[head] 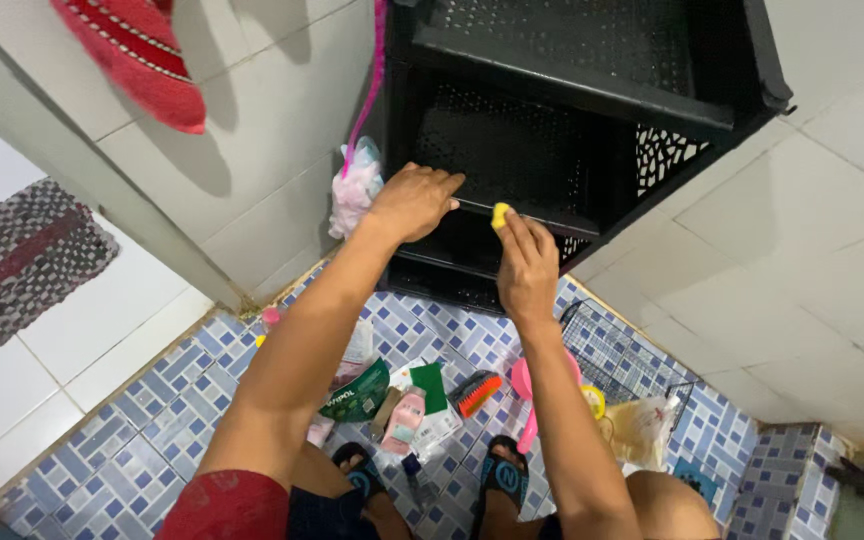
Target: The person scrubs the interior and exterior surfaces of a black plastic storage rack using a yellow sponge. They wipe the shelves and sides, then rinse the sponge in a pink basin and continue cleaning the rack and a small wire basket.
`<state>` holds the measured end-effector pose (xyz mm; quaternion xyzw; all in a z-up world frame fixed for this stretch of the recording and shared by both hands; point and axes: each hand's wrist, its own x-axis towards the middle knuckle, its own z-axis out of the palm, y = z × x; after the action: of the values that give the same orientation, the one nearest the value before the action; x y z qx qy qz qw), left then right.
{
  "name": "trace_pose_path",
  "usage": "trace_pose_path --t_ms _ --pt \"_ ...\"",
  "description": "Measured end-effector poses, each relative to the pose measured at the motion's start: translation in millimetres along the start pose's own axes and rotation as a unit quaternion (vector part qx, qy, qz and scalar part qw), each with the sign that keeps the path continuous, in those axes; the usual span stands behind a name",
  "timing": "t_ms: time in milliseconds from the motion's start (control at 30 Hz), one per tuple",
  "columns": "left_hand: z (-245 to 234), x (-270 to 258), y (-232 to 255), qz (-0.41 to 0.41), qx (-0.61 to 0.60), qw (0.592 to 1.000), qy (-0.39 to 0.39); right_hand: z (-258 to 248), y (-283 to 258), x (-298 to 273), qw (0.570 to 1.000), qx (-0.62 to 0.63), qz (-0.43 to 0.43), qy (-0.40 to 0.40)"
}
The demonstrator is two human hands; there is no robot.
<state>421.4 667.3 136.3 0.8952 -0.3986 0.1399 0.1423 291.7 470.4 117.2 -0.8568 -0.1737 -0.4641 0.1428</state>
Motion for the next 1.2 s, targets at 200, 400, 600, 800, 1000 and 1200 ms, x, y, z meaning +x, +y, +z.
trace_pose_path --t_ms 200,400,600,800,1000,1200 --pt "6 9 -5 -0.011 -0.019 0.998 -0.06 61 5 -63 0.984 0.084 0.154 -0.024" --pt "-1 9 -6 0.008 -0.047 0.998 -0.039 149 9 -113 0.976 -0.049 0.212 -0.024" --pt "1 -4 2 0.031 -0.001 0.998 0.049 248 -68 -111 0.986 0.087 0.128 -0.064" --pt "17 -8 4 0.062 0.04 0.984 0.159 199 -23 -131 0.976 0.101 0.09 -0.172" --pt "40 -20 11 0.031 0.119 0.973 0.196 101 73 -179 0.97 -0.037 0.164 -0.178" --pt "42 -19 10 0.033 0.084 0.977 0.194 156 20 -161 0.962 -0.011 0.269 0.045"
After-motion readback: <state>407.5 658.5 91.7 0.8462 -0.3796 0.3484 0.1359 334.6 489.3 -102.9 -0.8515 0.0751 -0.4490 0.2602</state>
